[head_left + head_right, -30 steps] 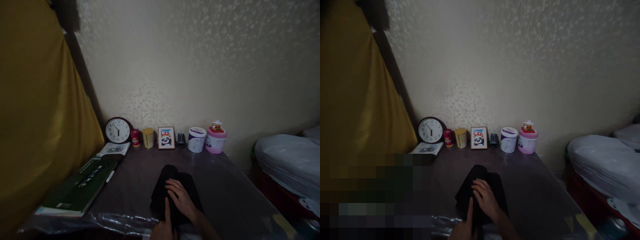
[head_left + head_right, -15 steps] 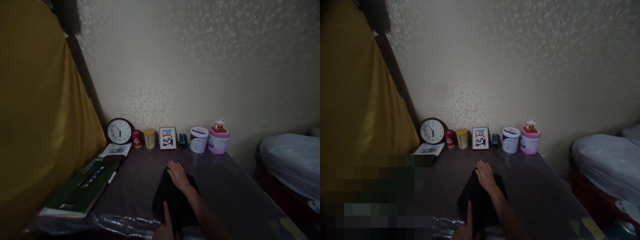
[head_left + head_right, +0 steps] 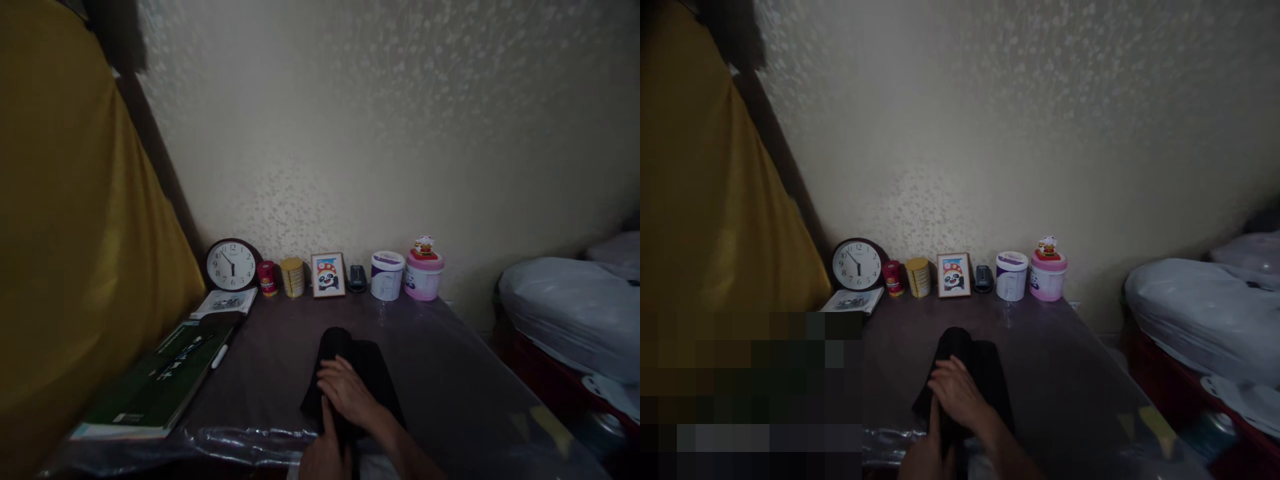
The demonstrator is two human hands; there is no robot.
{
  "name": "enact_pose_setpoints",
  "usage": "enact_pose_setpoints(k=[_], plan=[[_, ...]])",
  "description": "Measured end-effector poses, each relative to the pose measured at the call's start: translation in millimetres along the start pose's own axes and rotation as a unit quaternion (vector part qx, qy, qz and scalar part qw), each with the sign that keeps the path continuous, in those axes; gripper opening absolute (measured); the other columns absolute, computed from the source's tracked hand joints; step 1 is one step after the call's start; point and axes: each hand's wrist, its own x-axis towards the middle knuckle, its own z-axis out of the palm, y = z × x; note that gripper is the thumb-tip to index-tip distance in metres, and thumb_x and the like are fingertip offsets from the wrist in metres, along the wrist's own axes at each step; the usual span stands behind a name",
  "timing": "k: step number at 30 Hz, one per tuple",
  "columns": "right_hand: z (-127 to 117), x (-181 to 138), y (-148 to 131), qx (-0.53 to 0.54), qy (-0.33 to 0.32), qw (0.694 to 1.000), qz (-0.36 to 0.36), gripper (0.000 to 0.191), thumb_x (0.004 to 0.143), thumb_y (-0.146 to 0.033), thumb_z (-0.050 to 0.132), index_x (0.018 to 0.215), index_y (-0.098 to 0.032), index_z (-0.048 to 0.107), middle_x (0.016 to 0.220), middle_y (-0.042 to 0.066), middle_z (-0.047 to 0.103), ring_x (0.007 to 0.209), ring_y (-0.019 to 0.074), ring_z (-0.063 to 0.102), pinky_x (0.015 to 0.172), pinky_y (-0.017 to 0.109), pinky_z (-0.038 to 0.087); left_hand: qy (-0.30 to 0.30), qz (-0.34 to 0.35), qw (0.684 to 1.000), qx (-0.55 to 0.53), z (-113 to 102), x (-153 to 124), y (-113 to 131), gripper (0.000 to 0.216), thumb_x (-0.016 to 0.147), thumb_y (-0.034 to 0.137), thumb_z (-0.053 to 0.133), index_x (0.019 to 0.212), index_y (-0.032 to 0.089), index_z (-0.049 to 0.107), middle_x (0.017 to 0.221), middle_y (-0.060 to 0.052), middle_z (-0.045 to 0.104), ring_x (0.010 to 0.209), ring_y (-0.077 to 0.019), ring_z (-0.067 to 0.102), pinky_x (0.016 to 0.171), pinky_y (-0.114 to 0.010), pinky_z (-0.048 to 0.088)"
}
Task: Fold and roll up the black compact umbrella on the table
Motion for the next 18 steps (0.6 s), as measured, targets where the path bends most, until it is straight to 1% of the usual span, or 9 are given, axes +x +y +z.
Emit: enact_pose_setpoints(k=[1,3,5,6,7,9,12,15,18], plan=[[-4.1,3.7,9.9,-0.007,0.037,0.999,0.027,0.028,0.086,-0.026,0.039,0.097,-0.025,0.065,0.111,0.002,0.062,0.117,0.0184,0.044,0.105,0.041,0.022,0.006,-0.005,1.0,0.002,-0.5,-1.5,0.4,0.071,0.082,0.018,0.038,0.137,0.006,-0.004,0.1,-0.014,0.065,0.091,-0.0253,0.062,0.072,-0.033,0.042],[-14.8,7.4,31.9,-0.011,0.125,0.987,0.098,0.028,0.083,-0.026,0.042,0.102,-0.021,0.062,0.119,0.006,0.057,0.116,0.0206,0.044,0.102,0.041,0.028,0.008,-0.005,1.0,0.0,-2.4,-4.7,1.0,0.072,0.083,0.021,0.038,0.136,0.005,-0.008,0.099,-0.016,0.065,0.089,-0.025,0.062,0.071,-0.032,0.042],[-28.1,2.7,53.2,-0.002,0.203,0.964,0.17,0.03,0.08,-0.025,0.042,0.103,-0.018,0.061,0.116,0.009,0.058,0.11,0.0207,0.049,0.098,0.039,0.033,0.009,0.006,1.0,-0.007,-4.4,-7.5,1.2,0.071,0.084,0.023,0.037,0.136,0.005,-0.008,0.099,-0.015,0.065,0.089,-0.024,0.061,0.07,-0.031,0.041],[-34.9,-3.1,62.4,0.003,0.236,0.947,0.217,0.03,0.079,-0.025,0.041,0.102,-0.017,0.06,0.112,0.01,0.059,0.106,0.0208,0.051,0.095,0.038,0.036,0.012,0.01,1.0,-0.008,-5.0,-8.5,1.1,0.071,0.084,0.024,0.036,0.136,0.005,-0.008,0.098,-0.015,0.066,0.089,-0.0235,0.061,0.071,-0.031,0.041],[-41.2,-10.8,70.2,0.006,0.252,0.934,0.254,0.031,0.079,-0.027,0.04,0.101,-0.016,0.059,0.108,0.011,0.06,0.102,0.0212,0.054,0.092,0.037,0.038,0.018,0.013,1.0,-0.008,-5.3,-9.3,1.0,0.07,0.084,0.024,0.036,0.136,0.005,-0.008,0.098,-0.014,0.066,0.09,-0.0233,0.061,0.071,-0.031,0.04],[-50.5,-28.9,81.2,0.013,0.255,0.919,0.3,0.031,0.079,-0.031,0.039,0.095,-0.015,0.06,0.097,0.012,0.064,0.091,0.0226,0.058,0.083,0.036,0.043,0.028,0.011,1.0,-0.009,-4.6,-9.9,0.8,0.07,0.084,0.024,0.035,0.136,0.006,-0.008,0.098,-0.013,0.066,0.09,-0.0232,0.06,0.072,-0.031,0.04],[-53.2,-51.5,86.7,0.031,0.233,0.912,0.337,0.029,0.077,-0.036,0.039,0.079,-0.017,0.061,0.082,0.01,0.066,0.08,0.0231,0.06,0.073,0.034,0.045,0.034,0.017,0.999,-0.011,-1.8,-8.9,0.3,0.07,0.084,0.023,0.035,0.136,0.006,-0.008,0.097,-0.013,0.066,0.09,-0.0231,0.061,0.072,-0.032,0.04],[-45.9,-59.1,84.1,0.065,0.217,0.92,0.318,0.03,0.075,-0.04,0.041,0.071,-0.019,0.061,0.078,0.008,0.067,0.078,0.0235,0.061,0.072,0.033,0.045,0.038,0.025,0.999,-0.011,0.1,-8.0,-0.3,0.069,0.085,0.024,0.035,0.136,0.006,-0.007,0.097,-0.012,0.066,0.089,-0.0231,0.061,0.071,-0.031,0.04],[-38.4,-57.4,81.3,0.074,0.215,0.926,0.303,0.031,0.074,-0.045,0.043,0.07,-0.019,0.061,0.077,0.007,0.067,0.078,0.0243,0.061,0.072,0.034,0.044,0.041,0.023,0.999,-0.012,0.0,-8.8,-0.9,0.07,0.084,0.025,0.036,0.137,0.007,-0.007,0.098,-0.012,0.066,0.09,-0.0219,0.06,0.071,-0.029,0.039]])
